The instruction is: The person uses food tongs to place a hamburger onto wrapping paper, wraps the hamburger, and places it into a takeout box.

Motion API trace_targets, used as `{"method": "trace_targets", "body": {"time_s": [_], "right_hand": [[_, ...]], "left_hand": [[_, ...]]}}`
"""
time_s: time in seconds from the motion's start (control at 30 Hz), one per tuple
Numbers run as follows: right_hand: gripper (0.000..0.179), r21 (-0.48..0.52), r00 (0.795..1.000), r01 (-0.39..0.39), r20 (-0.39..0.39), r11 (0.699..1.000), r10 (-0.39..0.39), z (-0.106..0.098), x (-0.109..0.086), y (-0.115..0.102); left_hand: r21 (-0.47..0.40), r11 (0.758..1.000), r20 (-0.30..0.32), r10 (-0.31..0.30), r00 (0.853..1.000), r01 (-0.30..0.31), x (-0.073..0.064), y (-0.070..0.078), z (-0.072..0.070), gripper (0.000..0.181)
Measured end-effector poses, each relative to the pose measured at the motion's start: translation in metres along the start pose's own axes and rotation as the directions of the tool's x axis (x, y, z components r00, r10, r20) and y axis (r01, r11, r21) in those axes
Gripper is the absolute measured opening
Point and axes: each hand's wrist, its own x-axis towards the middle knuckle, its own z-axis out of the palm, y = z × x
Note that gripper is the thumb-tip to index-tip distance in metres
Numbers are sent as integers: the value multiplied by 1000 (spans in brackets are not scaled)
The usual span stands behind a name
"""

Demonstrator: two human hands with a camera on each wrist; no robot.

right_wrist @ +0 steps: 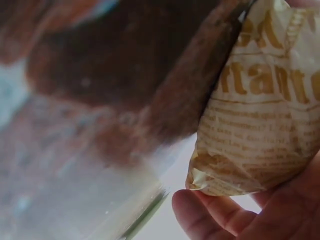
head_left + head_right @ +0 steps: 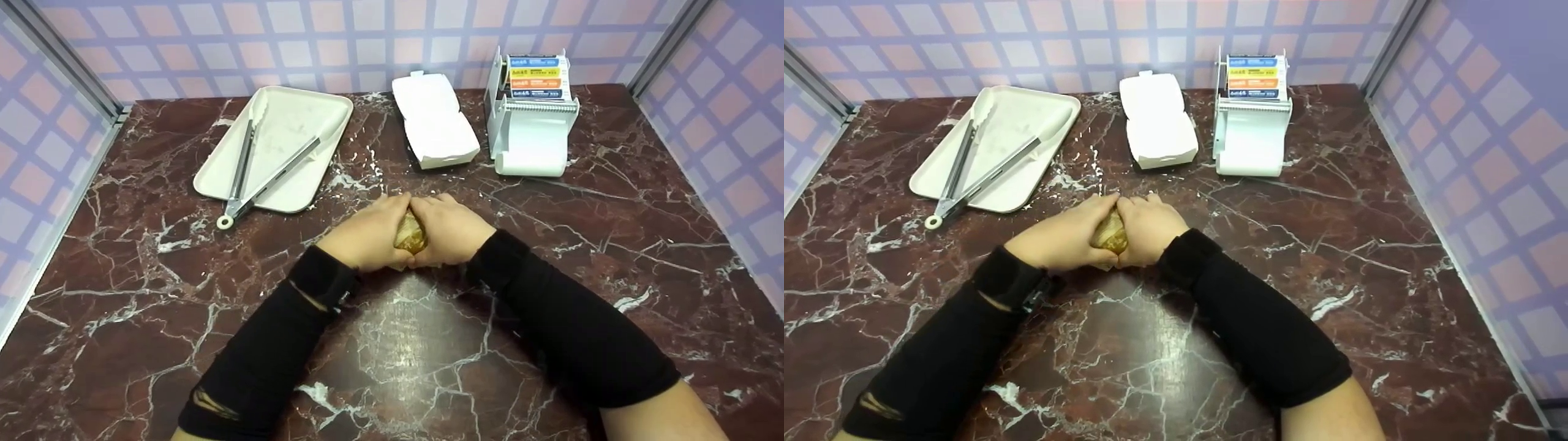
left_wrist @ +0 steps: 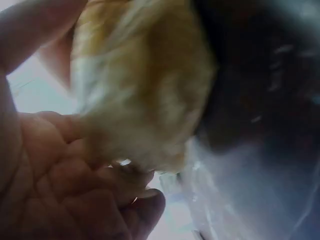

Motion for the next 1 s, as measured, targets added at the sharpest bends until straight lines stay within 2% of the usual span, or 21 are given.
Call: {"method": "trace_targets", "body": {"time_s": [0.13,0.37,0.63,0.77,0.9,1.0], "right_hand": [[114,15,999,40,37,999,-40,-1,2,3],[117,94,990,-17,139,995,3,-6,0,14],[106,121,991,-34,136,992,17,-6,4,15],[102,77,991,-34,130,996,24,-6,5,12],[109,58,989,-43,141,997,34,-8,2,15],[116,135,986,-73,161,988,51,-13,-6,27]], "left_hand": [[71,997,36,-46,998,43,3,1,5,112],[75,996,45,-61,997,58,5,1,6,107],[92,995,30,-50,998,47,6,1,8,112],[119,992,25,-44,999,41,6,1,8,110],[130,990,24,-50,998,46,6,3,9,110],[124,991,22,-57,998,54,6,5,9,109]]}}
